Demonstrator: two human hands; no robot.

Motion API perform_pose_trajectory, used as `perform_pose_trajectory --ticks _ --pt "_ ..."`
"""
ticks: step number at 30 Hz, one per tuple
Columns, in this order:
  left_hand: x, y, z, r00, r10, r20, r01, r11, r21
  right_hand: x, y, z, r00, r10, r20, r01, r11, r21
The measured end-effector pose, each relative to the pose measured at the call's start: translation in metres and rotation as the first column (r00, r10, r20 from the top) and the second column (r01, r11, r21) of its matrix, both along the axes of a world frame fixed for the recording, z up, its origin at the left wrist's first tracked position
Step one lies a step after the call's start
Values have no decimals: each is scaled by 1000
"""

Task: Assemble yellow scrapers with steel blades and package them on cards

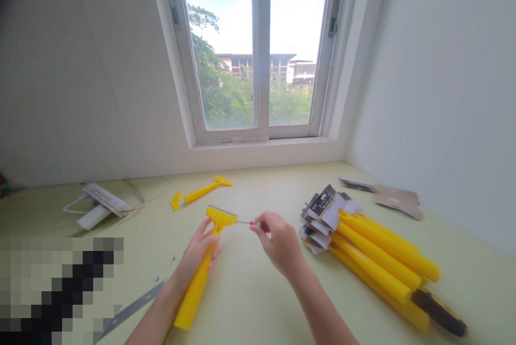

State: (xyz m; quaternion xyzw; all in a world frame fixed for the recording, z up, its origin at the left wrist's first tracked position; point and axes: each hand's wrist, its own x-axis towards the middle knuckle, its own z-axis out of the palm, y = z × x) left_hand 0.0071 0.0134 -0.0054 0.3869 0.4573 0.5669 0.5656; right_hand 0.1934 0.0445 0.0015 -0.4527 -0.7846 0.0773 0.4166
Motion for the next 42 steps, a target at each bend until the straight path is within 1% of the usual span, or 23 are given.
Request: perform_pose_trajectory --ticks 4,10,12,16,21,25,28,31,34,36,37,39,42 --pt "0 1 -1 1000 -6 0 6 1000 8 -1 0 0 1000 -19 -13 19 1000 -15" --pt "2 0 0 999 34 15 -34 999 10 -1 0 -2 999 -34 -41 33 999 -17" --pt "2 -2 1 999 35 20 -35 999 3 -2 0 -1 996 -17 -84 15 1000 -25" --pt "2 -3 5 999 26 33 -26 1000 -13 -4 -1 1 987 58 -151 -65 997 -41" --pt "0 -3 5 999 7 42 -7 1000 4 -5 -3 3 988 85 -130 -92 994 -52" --pt "1 -3 4 999 17 38 -17 1000 -4 -4 -4 4 986 99 -134 -108 992 -64" --pt "1 -3 4 999 17 42 -16 1000 -13 -5 -4 5 988 76 -136 -85 994 -62" --pt "0 -1 1 999 15 47 -14 1000 -21 -6 -4 5 985 45 -165 -62 993 -96" --pt "-2 2 -2 997 28 67 -27 1000 -10 -3 2 2 962 13 -273 -57 987 -152" --pt "-4 5 -5 995 46 84 -45 999 -8 1 9 -3 938 -50 -343 -14 984 -180" --pt "-6 7 -6 994 57 94 -56 998 -13 4 13 -6 932 -87 -352 19 981 -193" --pt "-9 9 -7 989 78 130 -76 997 -20 9 19 -14 941 -141 -307 76 974 -216" --pt "-13 11 -7 968 91 234 -96 995 6 11 25 -26 977 -135 -167 97 971 -219"
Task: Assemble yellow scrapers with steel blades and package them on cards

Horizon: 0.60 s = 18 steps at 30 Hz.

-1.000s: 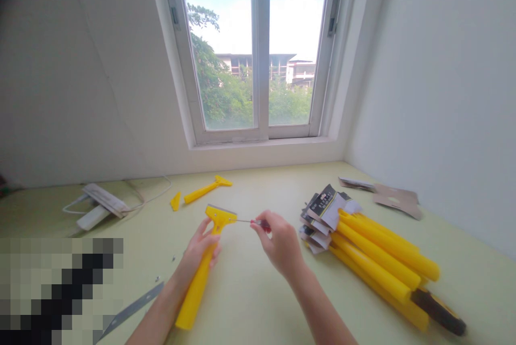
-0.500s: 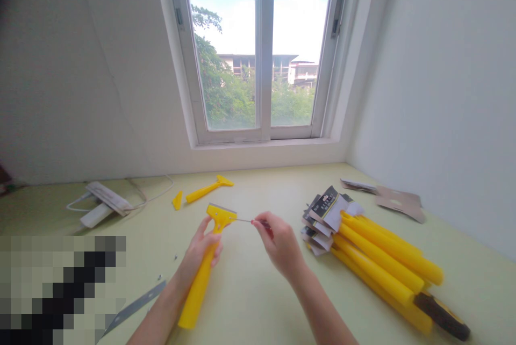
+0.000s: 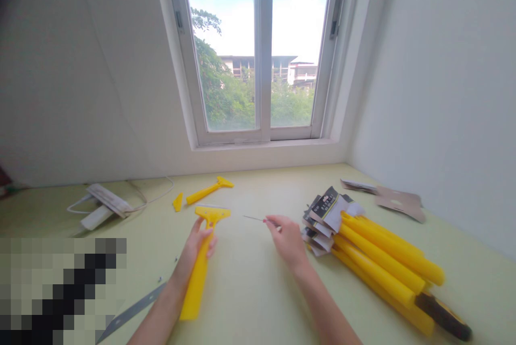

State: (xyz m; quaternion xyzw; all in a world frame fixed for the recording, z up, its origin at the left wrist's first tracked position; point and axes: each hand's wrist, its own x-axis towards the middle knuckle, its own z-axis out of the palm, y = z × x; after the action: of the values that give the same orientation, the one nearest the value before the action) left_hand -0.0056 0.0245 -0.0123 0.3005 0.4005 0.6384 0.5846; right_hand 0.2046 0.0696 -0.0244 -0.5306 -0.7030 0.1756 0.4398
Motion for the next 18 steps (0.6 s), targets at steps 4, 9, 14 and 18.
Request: perform_pose_trajectory --ticks 4,9,14,18 --pt "-1 -3 6 991 -28 134 27 1000 12 -8 -1 -12 986 65 156 -72 996 43" --pt "2 -8 13 985 -91 146 90 996 16 -22 -5 -19 951 -4 309 -30 994 105" --pt "4 -6 9 986 -115 119 113 993 24 -13 -13 7 961 -44 272 -4 985 175" --pt "5 -4 5 992 -71 102 75 996 -39 32 -12 54 962 -248 115 184 898 401"
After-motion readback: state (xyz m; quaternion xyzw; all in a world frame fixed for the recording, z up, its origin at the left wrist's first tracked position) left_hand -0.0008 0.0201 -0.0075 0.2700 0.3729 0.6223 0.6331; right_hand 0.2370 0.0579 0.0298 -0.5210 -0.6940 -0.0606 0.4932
